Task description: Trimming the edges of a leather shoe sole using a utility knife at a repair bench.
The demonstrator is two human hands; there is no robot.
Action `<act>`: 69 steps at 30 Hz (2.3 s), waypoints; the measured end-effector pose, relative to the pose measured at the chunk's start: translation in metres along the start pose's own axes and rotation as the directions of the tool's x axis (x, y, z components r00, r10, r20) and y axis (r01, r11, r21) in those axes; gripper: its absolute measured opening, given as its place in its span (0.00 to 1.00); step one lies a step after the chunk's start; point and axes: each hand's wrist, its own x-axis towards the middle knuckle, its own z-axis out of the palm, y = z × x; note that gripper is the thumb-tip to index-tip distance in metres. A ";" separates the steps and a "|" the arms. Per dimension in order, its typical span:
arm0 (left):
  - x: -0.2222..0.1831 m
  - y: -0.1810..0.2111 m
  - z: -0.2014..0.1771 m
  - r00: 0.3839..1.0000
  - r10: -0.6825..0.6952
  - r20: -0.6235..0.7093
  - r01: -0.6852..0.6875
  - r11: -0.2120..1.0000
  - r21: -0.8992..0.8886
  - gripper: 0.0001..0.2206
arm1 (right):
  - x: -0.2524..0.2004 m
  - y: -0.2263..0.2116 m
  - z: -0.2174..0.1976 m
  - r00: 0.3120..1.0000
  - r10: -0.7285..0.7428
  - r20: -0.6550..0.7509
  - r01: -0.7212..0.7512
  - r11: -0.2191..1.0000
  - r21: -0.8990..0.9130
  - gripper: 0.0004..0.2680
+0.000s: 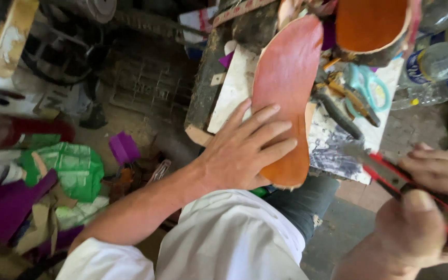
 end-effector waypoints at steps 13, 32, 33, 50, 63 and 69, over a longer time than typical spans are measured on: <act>-0.020 0.003 0.009 0.933 0.128 -0.337 -0.176 0.978 -0.114 0.15 | 0.034 -0.009 0.056 0.720 0.460 0.521 -0.681 0.612 0.402 0.07; 0.011 0.004 0.014 0.905 -0.314 0.287 0.016 -0.649 -0.761 0.13 | 0.037 -0.055 0.058 0.743 0.563 0.363 -0.645 0.746 0.163 0.02; 0.009 0.003 0.018 0.916 -0.290 0.276 0.012 -0.668 -0.744 0.13 | 0.037 -0.056 0.058 0.762 0.516 0.391 -0.614 0.767 0.184 0.02; 0.007 -0.003 0.033 0.902 -0.342 0.262 0.000 -0.608 -0.794 0.14 | 0.031 -0.027 0.051 0.699 0.467 0.542 -0.707 0.568 0.422 0.04; 0.001 -0.012 0.035 0.962 -0.205 0.179 0.045 -0.528 -0.848 0.14 | 0.011 -0.057 0.044 0.847 0.392 0.360 -0.495 0.829 0.260 0.04; 0.016 -0.005 0.020 0.893 -0.392 0.223 0.118 -0.273 -0.955 0.16 | 0.017 -0.038 0.027 0.991 0.009 -0.132 -0.006 1.000 0.026 0.07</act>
